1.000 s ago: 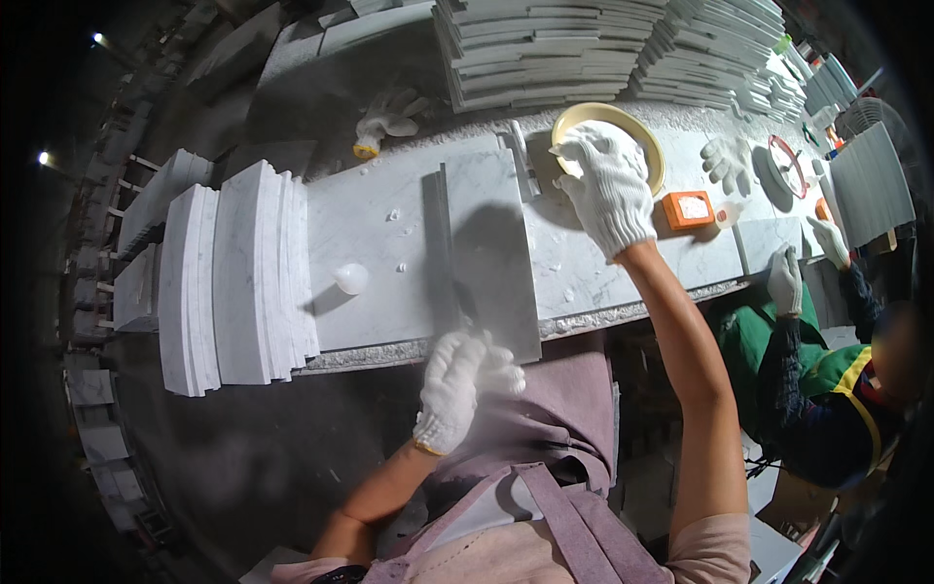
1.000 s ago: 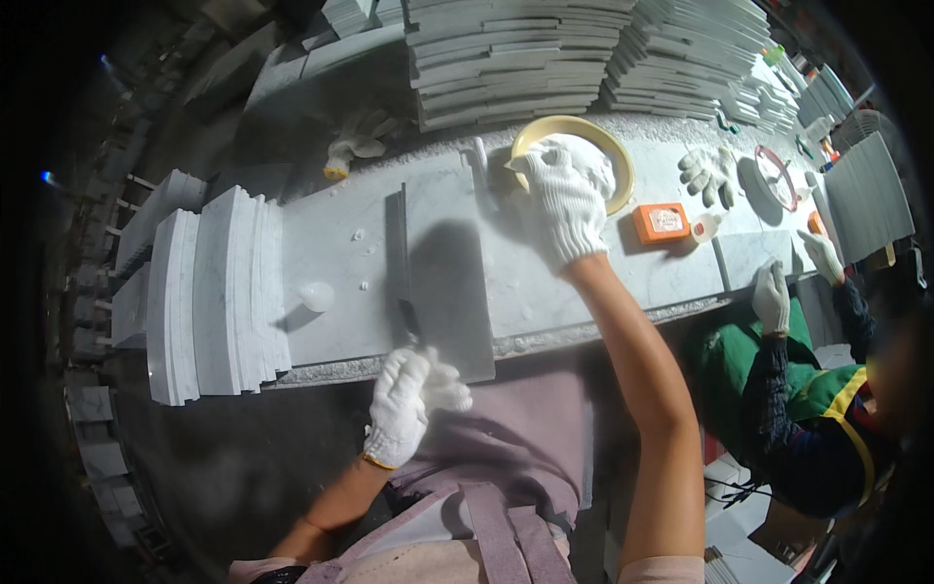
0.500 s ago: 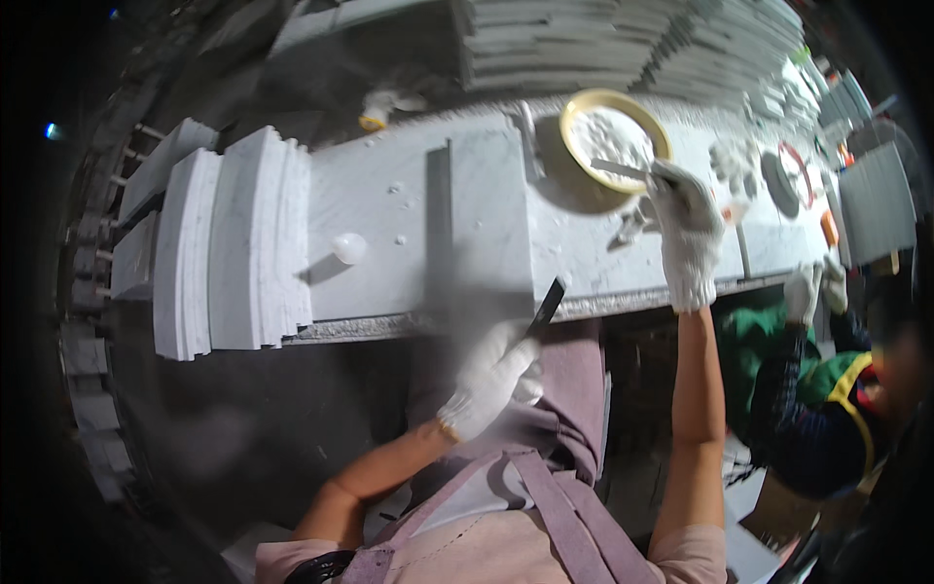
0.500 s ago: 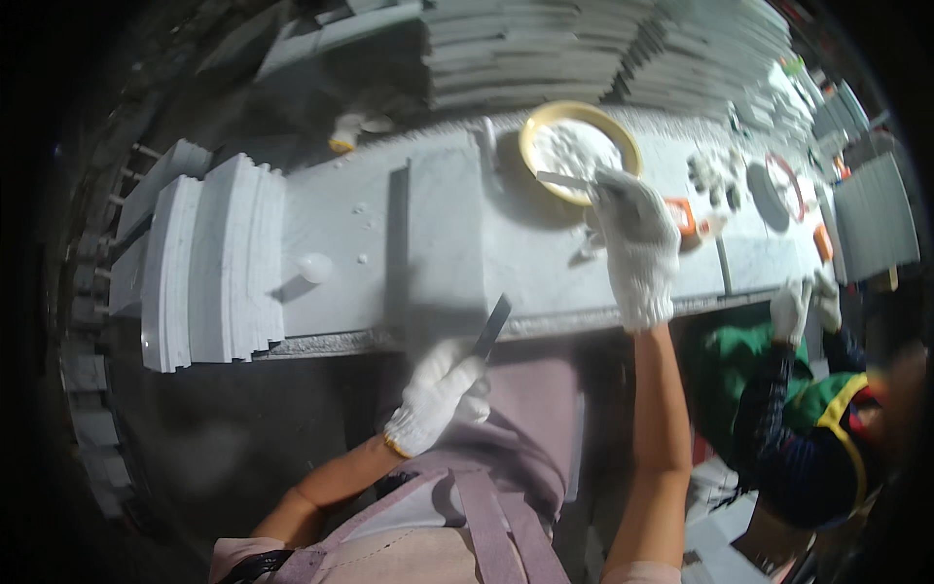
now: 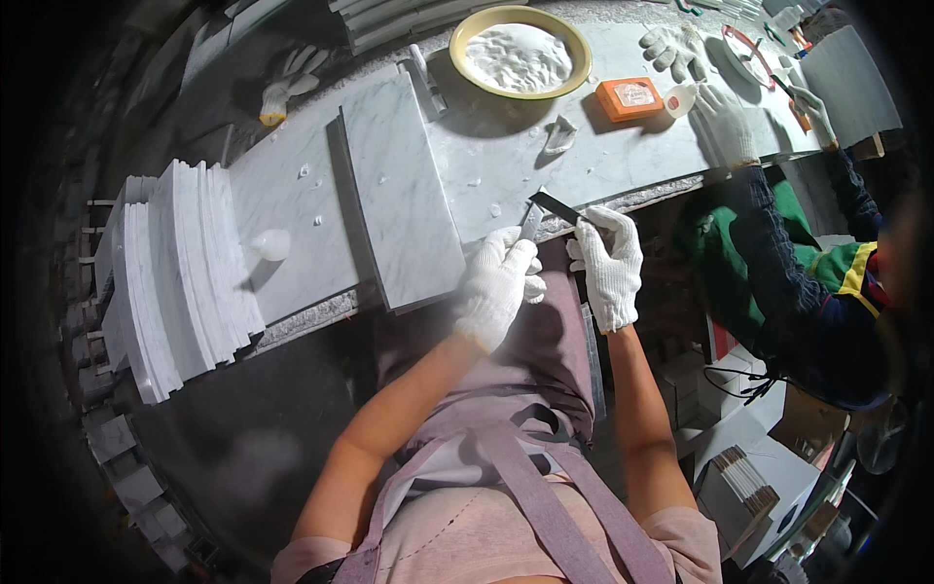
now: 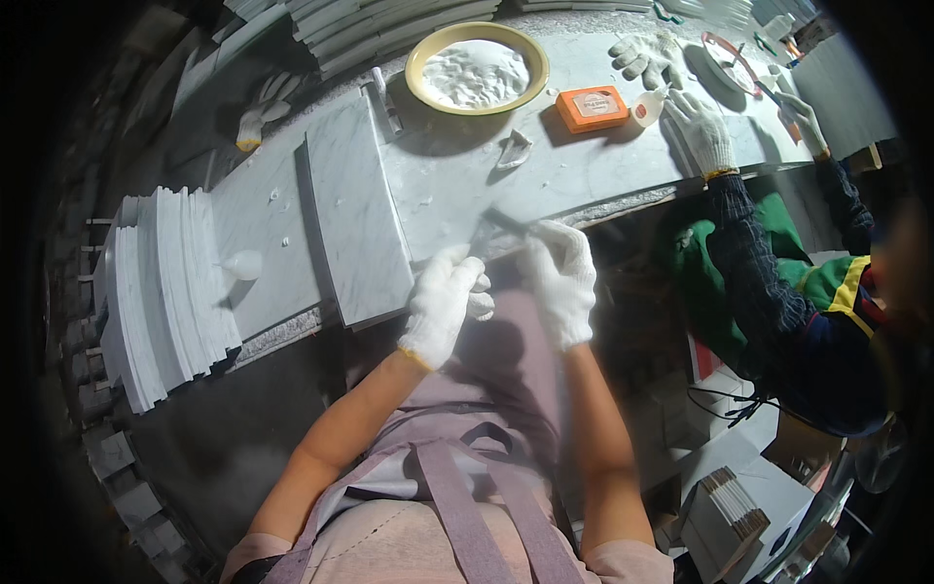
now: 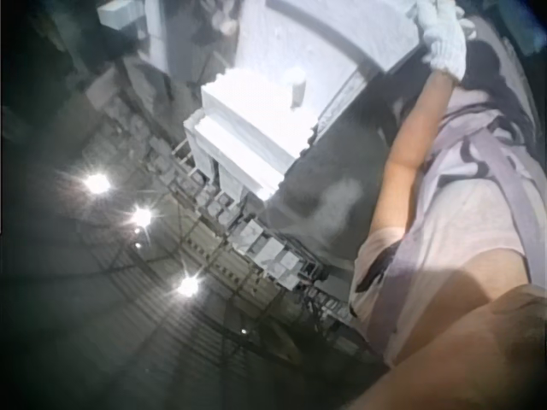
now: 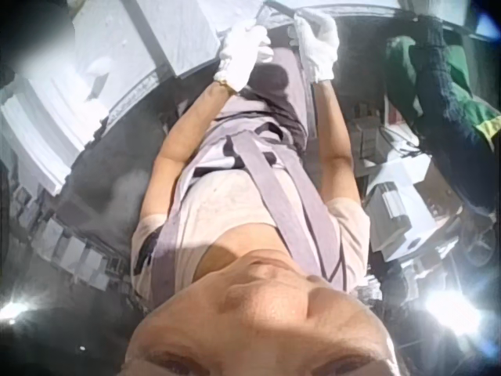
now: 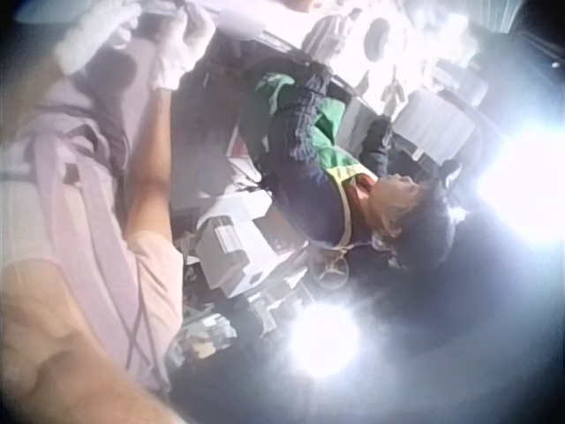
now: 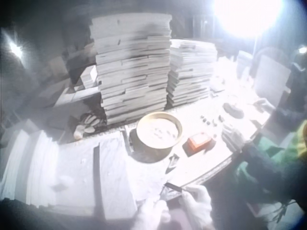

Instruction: The person repeatedly scrapes and smooths the edges of white rectangular stone slabs using a metal scraper. They apply a white paste from a small bottle to the slab edges and continue scraping. The person stacks finished slabs to the left and picks new ones from a pile on the right.

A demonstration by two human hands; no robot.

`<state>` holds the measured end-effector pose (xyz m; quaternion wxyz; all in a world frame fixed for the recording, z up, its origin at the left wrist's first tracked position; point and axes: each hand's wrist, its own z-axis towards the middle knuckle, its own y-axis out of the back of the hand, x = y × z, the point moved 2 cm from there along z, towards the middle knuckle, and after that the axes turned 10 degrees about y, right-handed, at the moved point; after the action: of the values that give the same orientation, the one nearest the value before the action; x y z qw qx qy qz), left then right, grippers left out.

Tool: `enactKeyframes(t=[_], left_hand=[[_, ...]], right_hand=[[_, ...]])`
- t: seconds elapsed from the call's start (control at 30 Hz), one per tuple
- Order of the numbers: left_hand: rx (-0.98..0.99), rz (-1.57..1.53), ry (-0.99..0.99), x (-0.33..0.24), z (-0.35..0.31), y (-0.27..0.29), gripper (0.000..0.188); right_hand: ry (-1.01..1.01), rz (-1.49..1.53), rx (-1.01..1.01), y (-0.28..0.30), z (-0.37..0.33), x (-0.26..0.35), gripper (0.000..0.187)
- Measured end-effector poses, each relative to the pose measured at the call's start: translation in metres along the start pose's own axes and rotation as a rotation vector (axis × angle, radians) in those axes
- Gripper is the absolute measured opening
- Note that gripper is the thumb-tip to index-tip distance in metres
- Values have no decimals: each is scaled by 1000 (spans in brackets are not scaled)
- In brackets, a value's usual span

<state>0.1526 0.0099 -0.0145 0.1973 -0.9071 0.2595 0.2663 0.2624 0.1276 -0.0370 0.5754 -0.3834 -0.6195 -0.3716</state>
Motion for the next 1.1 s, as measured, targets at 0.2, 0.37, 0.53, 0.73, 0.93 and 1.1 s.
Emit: enactKeyframes(t=[0.2, 0.37, 0.53, 0.73, 0.93, 1.1], left_hand=[[1, 17, 0, 4, 5, 3, 31], [-18, 35, -16, 8, 8, 4, 29], [-95, 123, -86, 14, 13, 5, 30], [-24, -5, -63, 15, 13, 6, 24], [-159, 160, -236, 14, 12, 5, 23], [-124, 147, -179, 19, 18, 6, 24]], right_hand=[[45, -253, 251, -3, 11, 4, 27], [-106, -296, 394, -9, 8, 14, 38], [155, -427, 536, -3, 3, 26, 37], [226, -468, 451, -9, 14, 22, 35], [225, -466, 608, -11, -4, 27, 35], [184, -519, 485, -8, 18, 35, 36]])
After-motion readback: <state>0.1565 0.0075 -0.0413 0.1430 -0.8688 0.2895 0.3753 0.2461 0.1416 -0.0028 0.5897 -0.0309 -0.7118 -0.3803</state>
